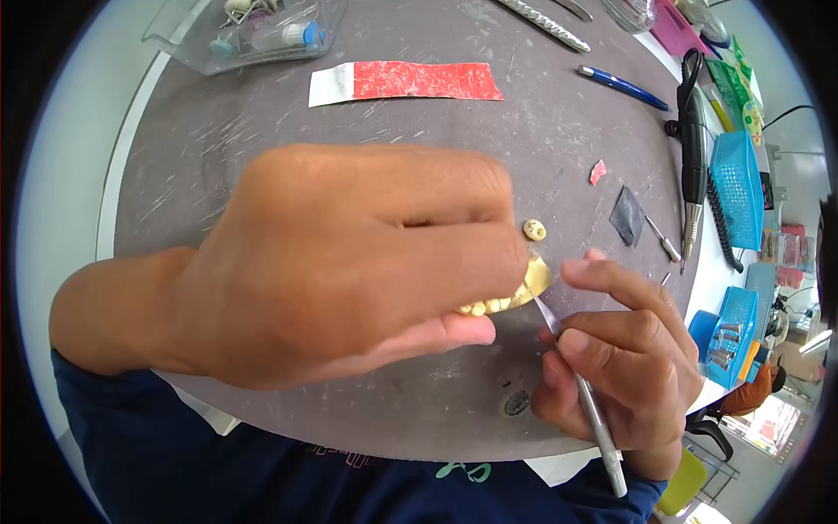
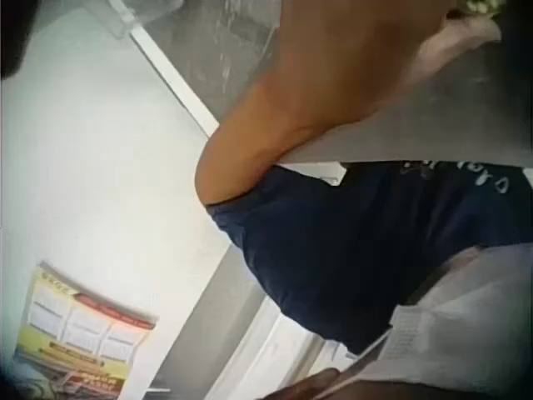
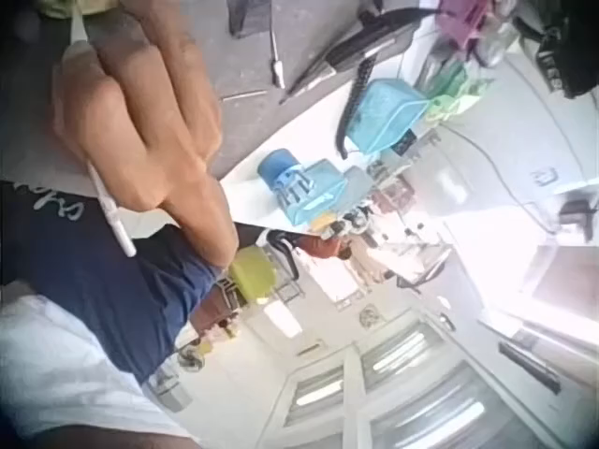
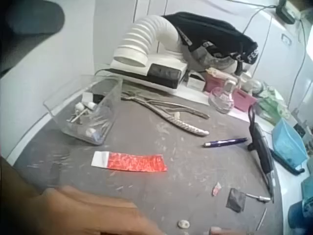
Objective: Fabricating a dental prosthesis by finishing, grinding, and aligning a crown restoration with dental models.
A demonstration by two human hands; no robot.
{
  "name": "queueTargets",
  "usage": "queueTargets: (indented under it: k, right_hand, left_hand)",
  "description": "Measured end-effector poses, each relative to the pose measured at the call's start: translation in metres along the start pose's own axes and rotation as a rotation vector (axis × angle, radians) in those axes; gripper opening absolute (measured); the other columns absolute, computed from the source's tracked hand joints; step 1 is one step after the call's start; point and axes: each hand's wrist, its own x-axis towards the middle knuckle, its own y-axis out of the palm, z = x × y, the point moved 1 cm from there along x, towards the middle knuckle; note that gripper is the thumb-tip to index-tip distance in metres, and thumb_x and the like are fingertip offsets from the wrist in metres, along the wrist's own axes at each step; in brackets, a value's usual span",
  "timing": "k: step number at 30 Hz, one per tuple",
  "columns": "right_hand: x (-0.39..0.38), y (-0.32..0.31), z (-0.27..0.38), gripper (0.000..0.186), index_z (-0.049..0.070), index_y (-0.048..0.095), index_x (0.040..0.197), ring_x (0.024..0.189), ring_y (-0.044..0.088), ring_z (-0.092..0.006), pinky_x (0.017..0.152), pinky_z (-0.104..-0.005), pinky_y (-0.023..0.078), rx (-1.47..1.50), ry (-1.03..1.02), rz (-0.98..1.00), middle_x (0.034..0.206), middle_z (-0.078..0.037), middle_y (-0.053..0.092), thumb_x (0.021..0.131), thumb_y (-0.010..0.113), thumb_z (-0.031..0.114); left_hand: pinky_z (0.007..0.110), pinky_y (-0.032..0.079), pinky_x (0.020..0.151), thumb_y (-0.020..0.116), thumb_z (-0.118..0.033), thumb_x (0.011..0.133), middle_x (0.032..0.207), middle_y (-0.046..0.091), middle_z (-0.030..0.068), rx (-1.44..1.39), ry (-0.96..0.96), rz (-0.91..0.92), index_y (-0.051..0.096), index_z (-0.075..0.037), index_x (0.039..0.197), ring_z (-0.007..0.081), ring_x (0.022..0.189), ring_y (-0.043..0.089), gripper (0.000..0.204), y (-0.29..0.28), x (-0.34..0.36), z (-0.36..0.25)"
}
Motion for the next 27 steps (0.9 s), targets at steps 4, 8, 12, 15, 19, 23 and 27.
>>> queueTargets:
  k: [4,8,12,15,19,23,27]
  right_hand:
    - [0.001,0.004,-0.003,0.024,0.005,0.054,0.093,0.091,0.071,-0.0376,0.084,-0.0514,0.058,0.038,-0.011,0.012,0.070,-0.009,0.063,0.075,0.069,0.000]
    - [0.000,0.005,-0.002,0.024,0.005,0.053,0.091,0.093,0.071,-0.0380,0.086,-0.0529,0.057,0.033,0.008,0.033,0.070,-0.010,0.063,0.075,0.069,-0.001]
    - [0.000,0.004,-0.002,0.023,0.004,0.053,0.090,0.093,0.071,-0.0383,0.086,-0.0536,0.057,0.039,0.029,0.036,0.071,-0.010,0.064,0.074,0.069,-0.002]
    - [0.001,0.004,-0.001,0.023,0.004,0.053,0.089,0.093,0.070,-0.0390,0.086,-0.0537,0.057,0.040,0.040,0.046,0.071,-0.011,0.064,0.074,0.070,-0.002]
    - [0.004,0.000,0.003,0.024,0.004,0.054,0.090,0.093,0.070,-0.0399,0.085,-0.0537,0.057,0.019,0.061,0.088,0.070,-0.011,0.064,0.076,0.072,0.000]
    - [0.005,0.001,0.005,0.024,0.003,0.055,0.091,0.091,0.071,-0.0399,0.083,-0.0517,0.059,0.008,0.060,0.097,0.070,-0.011,0.064,0.077,0.075,0.003]
    - [0.006,0.003,0.008,0.023,0.003,0.055,0.091,0.090,0.071,-0.0392,0.079,-0.0485,0.060,-0.045,0.053,0.089,0.069,-0.011,0.063,0.078,0.075,0.004]
  left_hand:
    - [0.049,0.051,0.088,0.089,-0.016,0.059,0.084,0.072,0.0043,-0.077,0.002,-0.019,0.072,-0.005,0.083,0.0279,0.080,0.069,0.031,0.005,-0.002,0.002]
    - [0.052,0.049,0.091,0.088,-0.016,0.057,0.083,0.071,0.0057,-0.057,0.032,-0.029,0.072,-0.004,0.082,0.0271,0.079,0.069,0.032,0.006,-0.003,0.005]
    - [0.050,0.051,0.089,0.088,-0.015,0.057,0.083,0.071,0.0074,-0.052,0.050,-0.057,0.071,-0.003,0.082,0.0256,0.077,0.069,0.032,0.008,-0.005,0.004]
    - [0.045,0.054,0.083,0.087,-0.014,0.058,0.083,0.070,0.0088,-0.052,0.060,-0.053,0.071,-0.002,0.082,0.0242,0.075,0.068,0.032,0.008,-0.005,0.004]
    - [0.032,0.056,0.068,0.087,-0.011,0.060,0.083,0.070,0.0111,-0.035,0.103,-0.025,0.070,0.000,0.084,0.0221,0.073,0.068,0.031,0.004,0.004,0.003]
    - [0.029,0.055,0.062,0.087,-0.010,0.061,0.085,0.071,0.0121,-0.063,0.111,0.223,0.070,0.000,0.084,0.0210,0.071,0.068,0.030,-0.010,0.016,0.006]
    - [0.028,0.054,0.060,0.086,-0.011,0.063,0.085,0.070,0.0123,-0.084,0.136,0.145,0.070,0.001,0.083,0.0204,0.070,0.068,0.029,-0.004,0.020,0.003]
